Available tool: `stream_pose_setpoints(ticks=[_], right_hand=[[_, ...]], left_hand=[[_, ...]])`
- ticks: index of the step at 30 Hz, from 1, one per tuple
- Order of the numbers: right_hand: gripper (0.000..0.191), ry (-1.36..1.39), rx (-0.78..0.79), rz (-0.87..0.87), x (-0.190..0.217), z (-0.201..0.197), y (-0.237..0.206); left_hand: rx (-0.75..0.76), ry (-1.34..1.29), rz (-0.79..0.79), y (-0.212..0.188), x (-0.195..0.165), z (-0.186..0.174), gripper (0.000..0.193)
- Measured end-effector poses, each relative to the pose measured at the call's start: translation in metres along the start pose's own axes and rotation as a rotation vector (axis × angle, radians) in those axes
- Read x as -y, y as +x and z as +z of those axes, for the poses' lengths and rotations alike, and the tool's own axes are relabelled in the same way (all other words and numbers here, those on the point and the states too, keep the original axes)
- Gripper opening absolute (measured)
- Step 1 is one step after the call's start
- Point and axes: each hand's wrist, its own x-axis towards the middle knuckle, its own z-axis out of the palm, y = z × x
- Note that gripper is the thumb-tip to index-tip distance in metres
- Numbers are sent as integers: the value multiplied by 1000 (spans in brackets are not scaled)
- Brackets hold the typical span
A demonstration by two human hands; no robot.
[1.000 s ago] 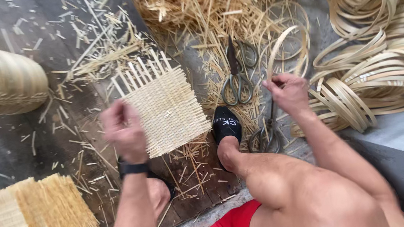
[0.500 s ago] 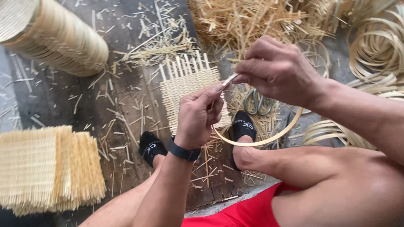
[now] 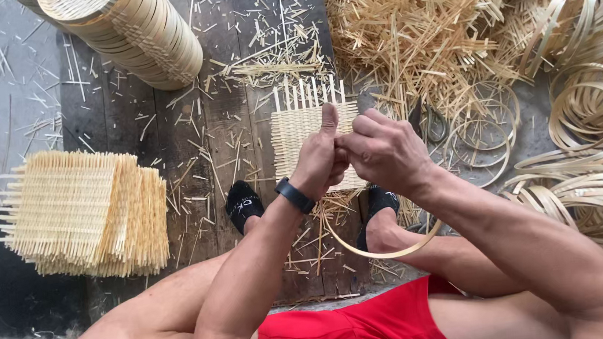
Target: The person sits on the floor assembling round woven bamboo basket lids. They press a woven bamboo mat onto a bent bamboo rim, bend and join rim strips by hand, trim excess bamboo strips with scissors against a round wooden mold, and stack finished lids with completed baskets.
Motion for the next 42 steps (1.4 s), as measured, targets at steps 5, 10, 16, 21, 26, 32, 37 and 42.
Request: stream_pose_setpoints(ticks=[5, 10, 16, 21, 26, 32, 37, 42], right_hand=[[23, 498, -43, 582, -37, -11, 10], [38, 1722, -281, 956, -55, 11, -21], [36, 1811, -178, 997, -74, 61, -42], [46, 1690, -2, 1024, -83, 67, -46], [46, 1634, 173, 1069, -89, 75, -54], [21, 1369, 78, 1082, -100, 92, -65], [18, 929, -6, 1270, -101, 131, -65], [20, 570, 55, 1293, -103, 191, -71]], left_hand=[[-36, -207, 290, 18, -3, -41, 40], [-53, -627, 527, 22, -13, -80, 32], [7, -110, 187, 18, -33, -89, 28], [116, -11, -17, 22, -27, -85, 37], [-62, 36, 11, 29, -10, -83, 38], [-277, -61, 47, 42, -4, -111, 35], [-538, 28, 241, 74, 41, -153, 14], [-712, 621, 254, 103, 96, -188, 23]])
